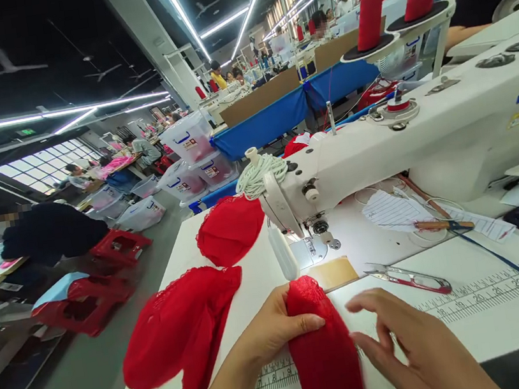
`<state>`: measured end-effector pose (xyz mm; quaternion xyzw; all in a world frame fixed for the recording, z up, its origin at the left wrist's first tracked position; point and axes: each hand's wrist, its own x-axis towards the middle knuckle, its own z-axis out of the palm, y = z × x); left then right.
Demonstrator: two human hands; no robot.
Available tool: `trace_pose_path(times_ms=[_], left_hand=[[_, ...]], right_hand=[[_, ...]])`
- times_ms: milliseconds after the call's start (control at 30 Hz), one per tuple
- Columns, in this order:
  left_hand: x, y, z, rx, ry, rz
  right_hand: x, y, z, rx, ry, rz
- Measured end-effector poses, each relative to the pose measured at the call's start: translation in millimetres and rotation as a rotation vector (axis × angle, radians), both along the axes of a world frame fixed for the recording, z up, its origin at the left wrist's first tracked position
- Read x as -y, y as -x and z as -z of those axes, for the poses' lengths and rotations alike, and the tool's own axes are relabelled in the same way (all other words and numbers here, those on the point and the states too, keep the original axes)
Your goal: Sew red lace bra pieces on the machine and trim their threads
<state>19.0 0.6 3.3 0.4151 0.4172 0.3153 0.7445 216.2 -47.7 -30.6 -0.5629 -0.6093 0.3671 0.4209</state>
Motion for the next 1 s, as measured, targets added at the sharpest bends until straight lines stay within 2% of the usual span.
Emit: trace_pose_path(times_ms=[67,133,233,333,533,667,833,900,1000], left_hand=[[-1.2,-0.7,0.1,-0.038,-0.043,0.001],[-3.3,0.8,1.3,-0.078,-0.079,-0.073],[-6.8,5.4,2.8,-0.095,-0.102,-0.235],[-8.8,7.8,2.0,-0.083,-0.129,-0.326],[-7.3,6.3,-0.2,-0.086,-0.167,-0.304],[-5.6,4.2,2.3,-0.098,-0.135,-0.302],[-4.8,-1.2,5.0,-0.228,-0.235,-0.237],[-5.4,-2.3,5.9,-0.245,-0.27,-0.217],[-6.6,-2.2,6.9,-0.226,-0.24,-0.18]], right_hand=[[-14.0,8.6,-6.7,0.096,0.011,-0.102],[-21.8,17.3,-6.4,0.157,0.004,-0.143],[-24.1,24.5,1.3,0.221,-0.057,-0.07],[-21.6,24.9,7.9,0.287,-0.111,-0.027],[-15.0,23.2,12.3,0.408,-0.18,-0.058],[-17.9,20.4,12.6,0.352,-0.18,-0.077],[-37.3,23.4,-1.0,0.199,-0.184,-0.062],[-44.7,27.4,-8.6,0.161,-0.132,-0.101],[-50.6,33.3,-16.6,0.071,-0.122,-0.158]])
